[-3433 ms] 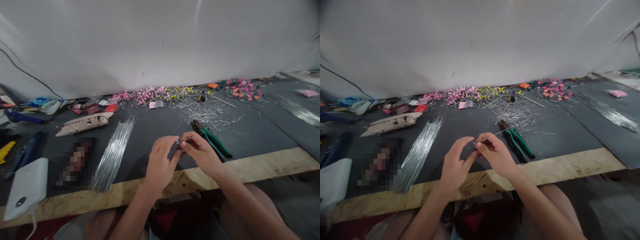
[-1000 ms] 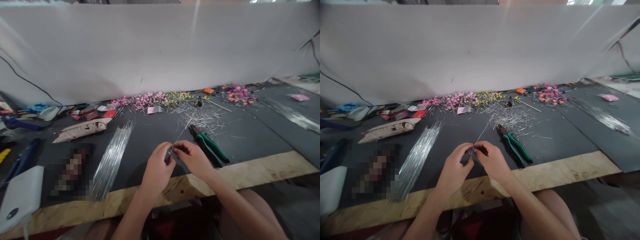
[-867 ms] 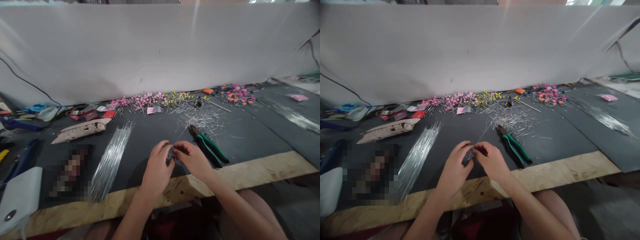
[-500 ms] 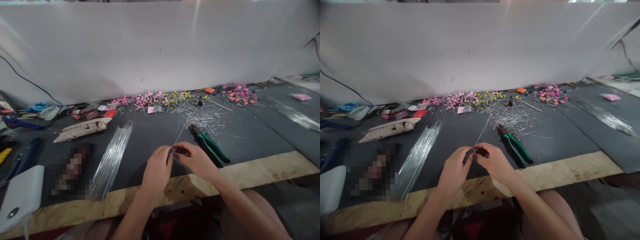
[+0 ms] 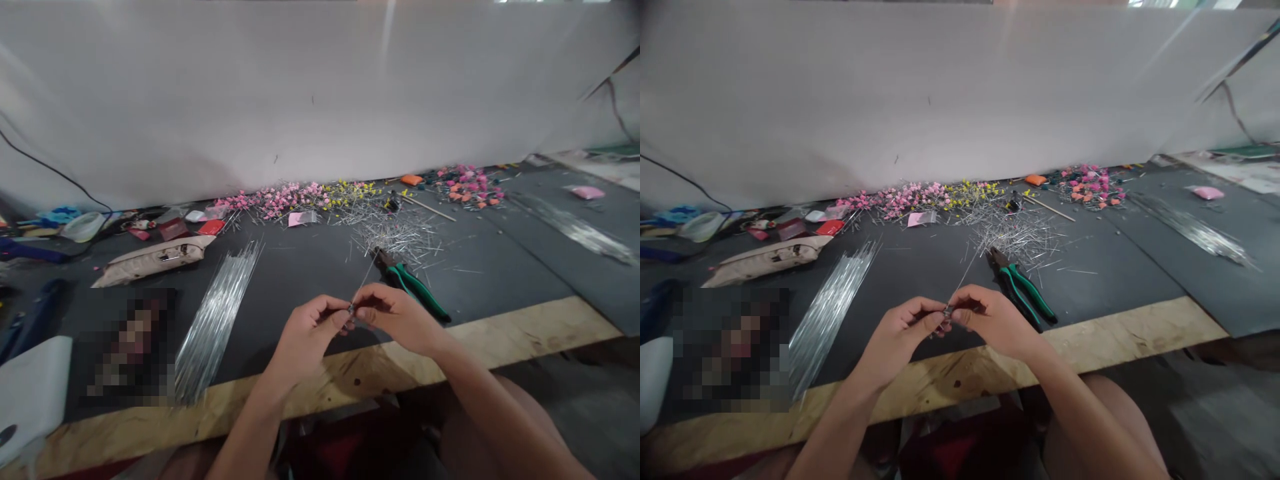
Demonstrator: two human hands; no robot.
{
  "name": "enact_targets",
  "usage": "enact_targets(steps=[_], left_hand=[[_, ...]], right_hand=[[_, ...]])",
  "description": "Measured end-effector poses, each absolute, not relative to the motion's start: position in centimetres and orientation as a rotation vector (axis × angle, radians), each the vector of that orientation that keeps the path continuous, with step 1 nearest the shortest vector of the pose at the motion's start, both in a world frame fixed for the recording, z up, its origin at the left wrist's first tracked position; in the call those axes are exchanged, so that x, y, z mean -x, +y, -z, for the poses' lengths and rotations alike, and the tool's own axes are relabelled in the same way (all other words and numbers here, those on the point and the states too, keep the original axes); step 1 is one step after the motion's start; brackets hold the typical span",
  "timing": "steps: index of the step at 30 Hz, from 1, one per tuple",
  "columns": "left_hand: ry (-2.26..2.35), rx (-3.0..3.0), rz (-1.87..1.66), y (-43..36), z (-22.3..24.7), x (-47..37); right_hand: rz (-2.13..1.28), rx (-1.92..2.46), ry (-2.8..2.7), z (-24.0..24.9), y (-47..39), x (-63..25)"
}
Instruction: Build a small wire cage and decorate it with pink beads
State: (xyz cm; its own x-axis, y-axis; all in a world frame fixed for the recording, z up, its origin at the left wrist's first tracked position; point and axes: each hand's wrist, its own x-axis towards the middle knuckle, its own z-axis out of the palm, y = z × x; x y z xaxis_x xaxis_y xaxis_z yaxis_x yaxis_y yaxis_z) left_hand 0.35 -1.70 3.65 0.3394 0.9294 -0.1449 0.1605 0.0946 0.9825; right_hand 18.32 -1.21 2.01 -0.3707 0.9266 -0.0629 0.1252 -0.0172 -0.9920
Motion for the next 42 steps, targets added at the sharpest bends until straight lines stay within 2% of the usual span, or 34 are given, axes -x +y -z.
enact_targets(steps=[3,10,16,21,32,42], left_hand=[[1.002,-1.235,-0.727,-1.5,-3.8,-0.1],[1.105,-1.445,-0.866,-1.8,-3.2,-0.1],[1.217,-1.608,-0.91,-2.2,-3.3,-0.5],[1.325,-1.647,-1.049,-2.4,-3.2,-0.6],[1.059,-1.112,-1.12,-2.2,-3.2,-0.7],[0.715,-0.648,-0.922,-1.9,-3.2,-0.6]], right_hand=[[-1.576,1.076,-1.463,-2.3,-1.4,-18.3],[-1.414,1.187,-1.44,-2.6,-1.5,-17.8],[-1.497,1.154,-1.252,-2.2,-1.7,-17.0],[-1.431,1.131,-1.282,-2.5,-1.9,-16.3],[-1.297,1.052,-1.401,-3.1,-2.2,-16.1],[-1.248,0.88,-1.614,-3.5,-1.9,-16.9]])
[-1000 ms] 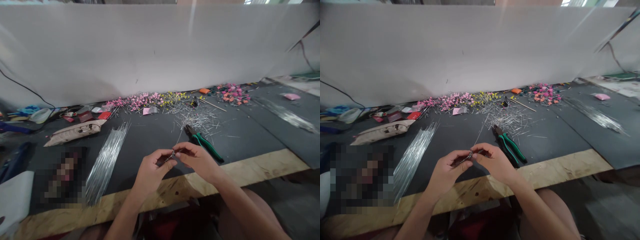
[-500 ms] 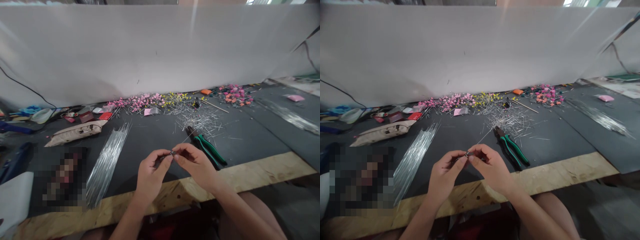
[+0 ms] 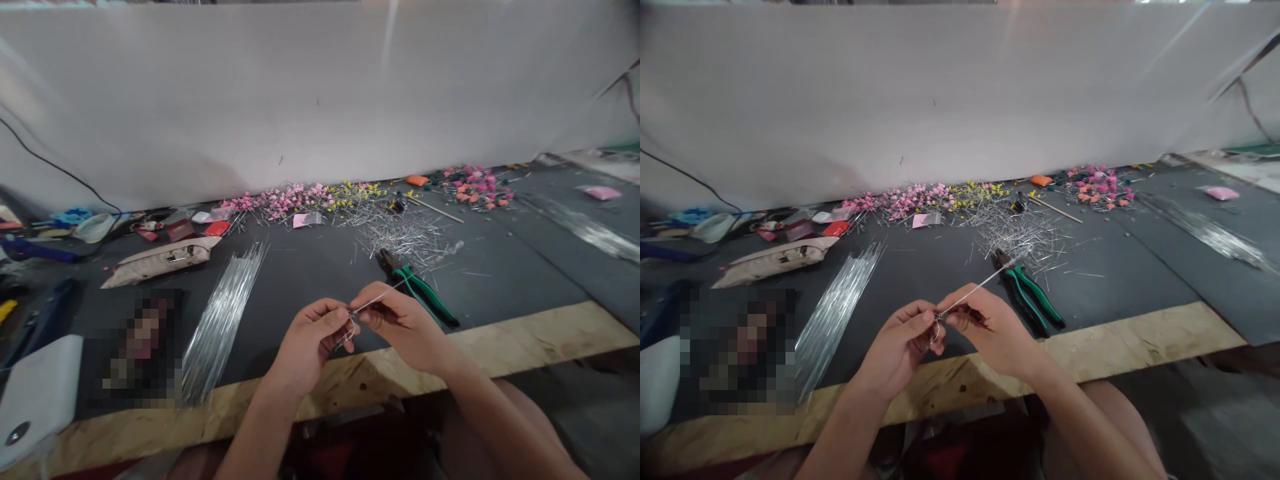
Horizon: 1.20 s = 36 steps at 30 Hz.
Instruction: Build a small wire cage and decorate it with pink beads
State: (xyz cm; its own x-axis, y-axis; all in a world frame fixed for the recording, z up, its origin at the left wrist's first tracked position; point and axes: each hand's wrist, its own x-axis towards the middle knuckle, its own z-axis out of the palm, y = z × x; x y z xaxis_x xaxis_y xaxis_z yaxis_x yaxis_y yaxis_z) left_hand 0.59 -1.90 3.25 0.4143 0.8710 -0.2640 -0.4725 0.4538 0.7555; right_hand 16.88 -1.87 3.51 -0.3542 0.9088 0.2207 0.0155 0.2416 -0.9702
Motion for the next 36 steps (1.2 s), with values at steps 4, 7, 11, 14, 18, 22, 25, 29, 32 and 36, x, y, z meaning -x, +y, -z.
enact_targets(steps=[4,7,11,14,18,22,25,29,32,36], left_hand=[[0.637,-0.547,-0.828,-2.0,-3.0,-0.6],[0.714,-0.607,-0.897,-1.9,-2.8,-1.0],[0.929,-0.893,-1.148,-1.7,-2.4,-1.3],[1.035,-1.238,-1.222,-1.8,-2.2,-1.2],[1.192,-1.739,-1.077,-2.2,-2.3,-1.1],[1.294,-1.82,-1.079,-2.4,-2.4,-1.2],[1.339,-1.801,-1.096,-2.3,-2.4,-1.1],[1.366,-1.885,-1.092,-2.2,-2.3,-1.2],[1.393,-1.974,-1.087,-2.2,-2.2,-1.3],[1.4,-2.027,-1.115,-2.3,-2.2,-1.4]], right_hand=[[-1.065,0.837,-1.781,-3.4,-1.8,-17.1],[-1.06,0.887,-1.721,-3.1,-1.7,-16.9],[-1.082,1.032,-1.603,-2.7,-1.8,-16.3],[-1.126,1.141,-1.534,-2.8,-1.9,-16.1],[-1.275,1.203,-1.387,-2.9,-1.9,-16.0],[-1.359,1.217,-1.263,-3.1,-1.9,-15.9],[-1.345,1.262,-1.239,-3.1,-1.9,-15.8],[-1.314,1.245,-1.269,-3.0,-1.8,-15.7],[-1.27,1.219,-1.327,-2.9,-1.8,-15.7],[-1.247,1.189,-1.374,-2.7,-1.9,-15.6]])
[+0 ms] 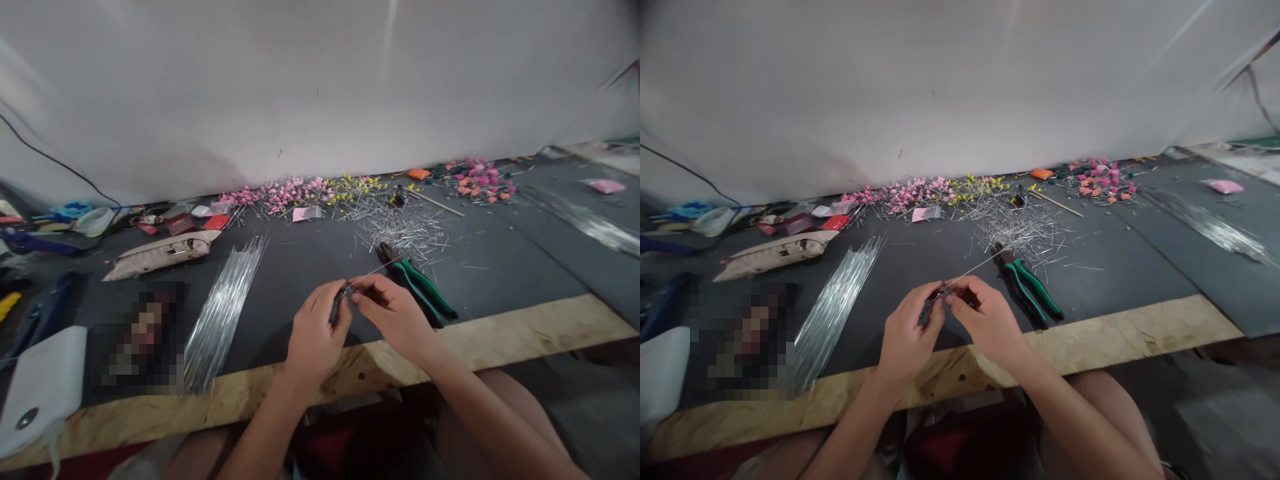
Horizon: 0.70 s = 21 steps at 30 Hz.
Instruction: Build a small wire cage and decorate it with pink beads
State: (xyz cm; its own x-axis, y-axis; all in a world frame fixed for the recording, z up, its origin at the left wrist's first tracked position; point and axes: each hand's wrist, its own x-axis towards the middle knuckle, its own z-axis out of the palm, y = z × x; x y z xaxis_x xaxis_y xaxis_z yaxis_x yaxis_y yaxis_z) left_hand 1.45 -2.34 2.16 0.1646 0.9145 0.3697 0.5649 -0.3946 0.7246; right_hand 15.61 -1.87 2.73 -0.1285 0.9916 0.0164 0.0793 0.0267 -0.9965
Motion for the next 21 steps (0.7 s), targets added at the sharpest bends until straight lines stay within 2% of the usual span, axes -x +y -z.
enact_targets(steps=[5,10,15,18,21], left_hand=[[1.363,-1.665,-1.095,-2.1,-2.7,-1.3],[1.0,-1.135,-0.862,-1.5,-3.4,-0.3],[0.748,-0.781,-0.658,-1.4,-3.3,0.1],[0.776,-0.781,-0.753,-1.4,-2.9,-0.4],[0.968,-0.998,-0.952,-1.5,-2.6,-1.0]], right_hand=[[-1.149,1.165,-1.51,-2.6,-1.8,-15.9],[-1.115,0.978,-1.666,-2.7,-1.1,-17.0],[-1.309,0.854,-1.671,-3.1,-0.9,-17.6],[-1.39,0.9,-1.582,-2.9,-0.9,-17.3],[-1.307,1.008,-1.54,-2.5,-0.8,-16.7]])
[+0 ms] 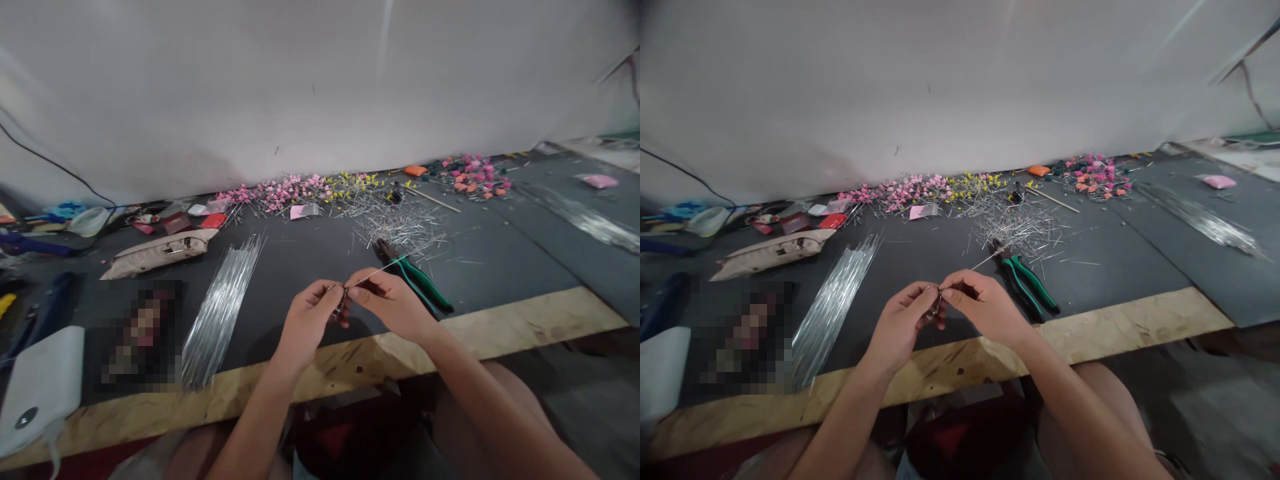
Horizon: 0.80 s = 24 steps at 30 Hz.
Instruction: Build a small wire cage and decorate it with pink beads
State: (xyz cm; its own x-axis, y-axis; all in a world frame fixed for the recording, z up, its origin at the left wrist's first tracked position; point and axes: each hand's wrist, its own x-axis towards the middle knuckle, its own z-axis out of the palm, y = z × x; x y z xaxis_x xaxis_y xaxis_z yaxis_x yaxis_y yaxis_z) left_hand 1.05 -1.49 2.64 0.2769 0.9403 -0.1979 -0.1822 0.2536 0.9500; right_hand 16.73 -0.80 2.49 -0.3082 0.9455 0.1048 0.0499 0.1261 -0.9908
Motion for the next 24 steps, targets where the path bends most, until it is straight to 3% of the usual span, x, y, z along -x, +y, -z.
enact_targets(steps=[5,11,24], left_hand=[[1.29,-1.632,-1.204,-2.0,-2.3,-1.6],[1.53,-2.285,-1.291,-2.0,-1.6,-1.5],[1.376,-2.026,-1.276,-2.9,-2.6,-1.5]], right_hand=[[-1.196,1.123,-1.445,-2.1,-0.6,-16.3],[-1.303,1.15,-1.32,-2.4,-0.9,-16.0],[-1.376,1.038,-1.294,-2.8,-1.5,-16.0]])
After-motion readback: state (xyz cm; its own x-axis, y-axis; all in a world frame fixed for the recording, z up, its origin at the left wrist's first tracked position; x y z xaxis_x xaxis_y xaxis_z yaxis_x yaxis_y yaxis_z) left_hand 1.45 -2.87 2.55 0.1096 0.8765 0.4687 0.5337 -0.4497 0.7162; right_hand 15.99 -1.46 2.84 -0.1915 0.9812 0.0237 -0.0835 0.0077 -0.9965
